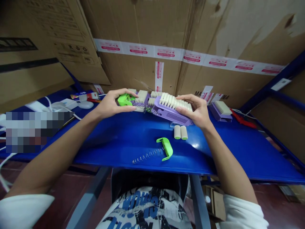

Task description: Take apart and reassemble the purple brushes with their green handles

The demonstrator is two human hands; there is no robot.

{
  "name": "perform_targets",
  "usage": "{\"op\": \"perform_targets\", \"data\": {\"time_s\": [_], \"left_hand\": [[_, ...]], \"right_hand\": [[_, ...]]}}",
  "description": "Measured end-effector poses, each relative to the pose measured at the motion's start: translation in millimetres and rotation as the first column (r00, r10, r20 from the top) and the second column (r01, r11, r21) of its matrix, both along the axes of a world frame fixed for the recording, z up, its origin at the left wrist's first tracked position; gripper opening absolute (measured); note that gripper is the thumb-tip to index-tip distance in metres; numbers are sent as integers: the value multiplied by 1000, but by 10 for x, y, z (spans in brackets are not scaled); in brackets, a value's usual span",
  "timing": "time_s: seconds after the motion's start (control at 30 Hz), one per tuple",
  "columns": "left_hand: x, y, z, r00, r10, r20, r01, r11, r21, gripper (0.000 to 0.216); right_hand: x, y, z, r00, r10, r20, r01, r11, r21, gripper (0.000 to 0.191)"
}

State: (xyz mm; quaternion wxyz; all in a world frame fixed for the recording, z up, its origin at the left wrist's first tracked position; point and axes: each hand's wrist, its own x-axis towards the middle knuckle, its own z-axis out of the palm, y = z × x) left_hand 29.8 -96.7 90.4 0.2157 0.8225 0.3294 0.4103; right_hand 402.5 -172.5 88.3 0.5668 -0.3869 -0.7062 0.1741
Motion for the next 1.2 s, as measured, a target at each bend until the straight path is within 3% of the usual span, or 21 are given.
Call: {"op": "perform_targets", "data": {"time_s": [0.17, 0.33, 0.57, 0.73, 0.87, 1.03, 1.2], "left_hand": [[-42, 36, 28, 998, 0, 61, -1, 1000, 16, 59], [19, -20, 2, 998, -52, 40, 51, 999, 16, 59], [248, -161, -223, 967, -240, 84, 248, 963, -106, 94], [331, -253, -306, 928, -327, 181, 349, 931, -109, 102], [384, -312, -344, 942, -288, 174, 309, 945, -104, 103], [412, -335, -365, 945, -259, 201, 282, 955, -94, 87], [413, -353, -357, 940, -264, 216, 294, 948, -121, 98]], "right_hand": [[38, -9, 21, 1000, -27, -12, 26, 999, -19, 46], [-13, -8, -1, 998, 49, 25, -49, 999, 0, 44], [-192, -70, -85, 973, 165, 159, -168, 986, 8, 35], [-215, -62, -111, 968, 188, 168, -193, 981, 12, 33], [-206, -46, -114, 968, 158, 197, -162, 987, 3, 33], [-245, -66, -88, 969, 141, 203, -146, 989, 10, 36], [-282, -77, -81, 962, 178, 205, -193, 979, 59, 31]]}}
